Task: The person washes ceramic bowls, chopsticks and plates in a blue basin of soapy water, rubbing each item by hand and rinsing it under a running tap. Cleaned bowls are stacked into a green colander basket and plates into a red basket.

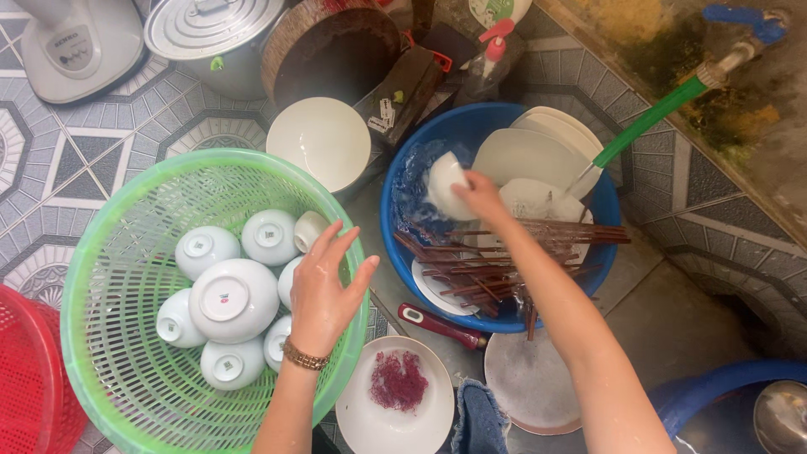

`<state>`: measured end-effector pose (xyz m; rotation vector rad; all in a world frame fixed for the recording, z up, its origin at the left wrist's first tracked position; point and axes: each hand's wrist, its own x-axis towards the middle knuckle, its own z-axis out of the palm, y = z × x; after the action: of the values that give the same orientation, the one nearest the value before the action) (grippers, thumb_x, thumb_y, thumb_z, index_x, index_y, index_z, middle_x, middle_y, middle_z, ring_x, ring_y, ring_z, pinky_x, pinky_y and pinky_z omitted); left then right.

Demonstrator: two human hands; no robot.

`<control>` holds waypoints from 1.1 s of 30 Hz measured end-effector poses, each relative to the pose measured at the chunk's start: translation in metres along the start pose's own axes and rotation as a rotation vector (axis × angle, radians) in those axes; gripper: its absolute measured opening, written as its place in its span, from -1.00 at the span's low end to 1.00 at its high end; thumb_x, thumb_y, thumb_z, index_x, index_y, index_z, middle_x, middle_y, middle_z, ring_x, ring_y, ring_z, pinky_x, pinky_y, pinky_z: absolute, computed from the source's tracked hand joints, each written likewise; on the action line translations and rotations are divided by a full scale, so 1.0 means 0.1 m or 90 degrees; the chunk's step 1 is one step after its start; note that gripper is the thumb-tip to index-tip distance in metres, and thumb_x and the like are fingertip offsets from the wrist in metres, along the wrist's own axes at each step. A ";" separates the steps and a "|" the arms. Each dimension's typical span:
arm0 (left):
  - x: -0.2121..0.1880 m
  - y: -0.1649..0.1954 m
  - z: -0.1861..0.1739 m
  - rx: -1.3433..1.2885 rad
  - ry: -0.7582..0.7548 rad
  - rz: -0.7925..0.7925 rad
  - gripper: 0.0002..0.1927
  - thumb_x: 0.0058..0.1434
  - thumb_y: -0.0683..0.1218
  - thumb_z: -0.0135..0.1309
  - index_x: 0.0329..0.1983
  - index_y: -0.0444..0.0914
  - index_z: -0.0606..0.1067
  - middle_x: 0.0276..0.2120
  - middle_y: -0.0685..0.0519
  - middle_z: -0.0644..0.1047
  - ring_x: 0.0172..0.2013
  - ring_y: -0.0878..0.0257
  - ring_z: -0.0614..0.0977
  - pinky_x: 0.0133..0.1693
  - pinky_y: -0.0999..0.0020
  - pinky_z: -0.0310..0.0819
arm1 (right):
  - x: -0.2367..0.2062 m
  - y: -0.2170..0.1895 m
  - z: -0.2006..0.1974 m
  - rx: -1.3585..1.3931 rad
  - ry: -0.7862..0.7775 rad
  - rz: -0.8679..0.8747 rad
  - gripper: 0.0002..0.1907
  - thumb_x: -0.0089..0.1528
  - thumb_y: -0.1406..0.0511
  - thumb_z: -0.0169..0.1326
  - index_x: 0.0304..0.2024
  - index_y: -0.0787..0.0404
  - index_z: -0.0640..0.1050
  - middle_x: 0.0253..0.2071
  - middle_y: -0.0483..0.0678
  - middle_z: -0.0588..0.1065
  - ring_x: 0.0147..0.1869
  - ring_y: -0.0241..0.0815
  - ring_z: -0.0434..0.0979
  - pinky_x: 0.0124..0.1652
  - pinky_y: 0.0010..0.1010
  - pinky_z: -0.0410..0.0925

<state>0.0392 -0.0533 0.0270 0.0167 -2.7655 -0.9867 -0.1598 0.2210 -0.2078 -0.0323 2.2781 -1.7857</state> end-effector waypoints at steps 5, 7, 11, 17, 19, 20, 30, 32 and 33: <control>0.03 -0.06 0.04 0.020 -0.007 0.015 -0.48 0.18 0.09 0.22 0.15 -0.26 0.54 0.22 -0.22 0.47 0.10 -0.18 0.55 0.09 -0.01 0.40 | -0.18 0.35 0.38 -0.496 -0.066 -0.262 -0.72 0.10 0.39 0.11 -0.12 0.23 0.59 -0.25 0.17 0.57 -0.17 0.24 0.56 -0.19 0.00 0.38; 0.02 -0.10 0.07 0.016 -0.016 -0.002 -0.48 0.19 0.09 0.20 0.16 -0.24 0.53 0.24 -0.21 0.46 0.12 -0.17 0.54 0.12 0.00 0.39 | -0.21 0.48 0.41 -0.628 -0.058 -0.303 -0.80 0.08 0.39 0.08 -0.23 0.19 0.61 -0.29 0.16 0.57 -0.19 0.25 0.57 -0.18 0.04 0.38; 0.00 -0.13 0.14 0.022 -0.041 0.008 -0.48 0.20 0.07 0.20 0.18 -0.25 0.52 0.25 -0.21 0.45 0.16 -0.16 0.51 0.15 -0.05 0.32 | -0.19 0.50 0.48 -0.790 -0.036 -0.321 -0.92 0.12 0.38 0.09 -0.43 0.15 0.61 -0.38 0.12 0.57 -0.25 0.16 0.59 -0.13 0.07 0.40; 0.00 -0.11 0.21 0.017 -0.071 -0.001 -0.49 0.19 0.07 0.20 0.17 -0.22 0.52 0.24 -0.15 0.46 0.17 -0.12 0.50 0.17 -0.13 0.27 | -0.18 -0.10 0.25 -0.083 -0.062 -0.112 -0.85 0.22 0.37 0.17 -0.15 0.24 0.62 -0.23 0.05 0.61 -0.15 0.04 0.61 -0.06 -0.08 0.40; 0.00 -0.09 0.23 0.018 -0.081 0.000 -0.49 0.19 0.07 0.20 0.17 -0.22 0.52 0.24 -0.13 0.46 0.17 -0.11 0.50 0.18 -0.16 0.24 | -0.28 -0.35 0.12 0.232 -0.087 0.008 -0.75 0.28 0.32 0.16 0.00 0.27 0.58 -0.10 0.00 0.60 -0.05 -0.09 0.61 0.04 -0.15 0.39; 0.01 -0.08 0.23 0.014 -0.082 -0.001 -0.49 0.20 0.07 0.20 0.18 -0.21 0.52 0.24 -0.11 0.46 0.17 -0.09 0.51 0.18 -0.16 0.24 | -0.39 -0.45 0.05 0.351 -0.080 0.042 -0.69 0.30 0.30 0.14 0.07 0.28 0.55 -0.03 -0.01 0.60 0.04 -0.13 0.59 0.10 -0.19 0.38; -0.09 0.08 0.41 0.005 -0.121 0.039 -0.51 0.19 0.09 0.18 0.15 -0.19 0.53 0.23 -0.05 0.48 0.15 -0.05 0.53 0.20 -0.17 0.23 | -1.20 -0.75 -0.79 0.279 -0.058 0.010 -0.44 0.14 0.28 0.28 0.18 0.32 0.52 0.08 0.07 0.58 0.14 -0.04 0.55 0.14 -0.20 0.38; -0.11 0.09 0.43 0.004 -0.123 0.047 -0.51 0.19 0.08 0.18 0.15 -0.19 0.53 0.23 -0.05 0.48 0.15 -0.06 0.53 0.19 -0.16 0.24 | -1.22 -0.60 -0.91 -0.177 0.058 -0.137 -0.48 0.11 0.23 0.33 0.08 0.33 0.57 0.04 0.15 0.58 0.08 0.06 0.58 0.07 -0.18 0.42; -0.12 0.08 0.43 0.002 -0.121 0.055 -0.52 0.19 0.08 0.18 0.15 -0.18 0.54 0.23 -0.06 0.48 0.14 -0.06 0.54 0.19 -0.15 0.25 | -1.24 -0.52 -0.97 -0.406 0.113 -0.204 -0.49 0.10 0.20 0.36 0.03 0.34 0.59 0.02 0.19 0.58 0.05 0.11 0.60 0.03 -0.18 0.44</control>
<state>0.0426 -0.0187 -0.0026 -0.2039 -2.9089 -1.0104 -0.0665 0.3216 -0.1144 -0.3833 3.0185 -1.1316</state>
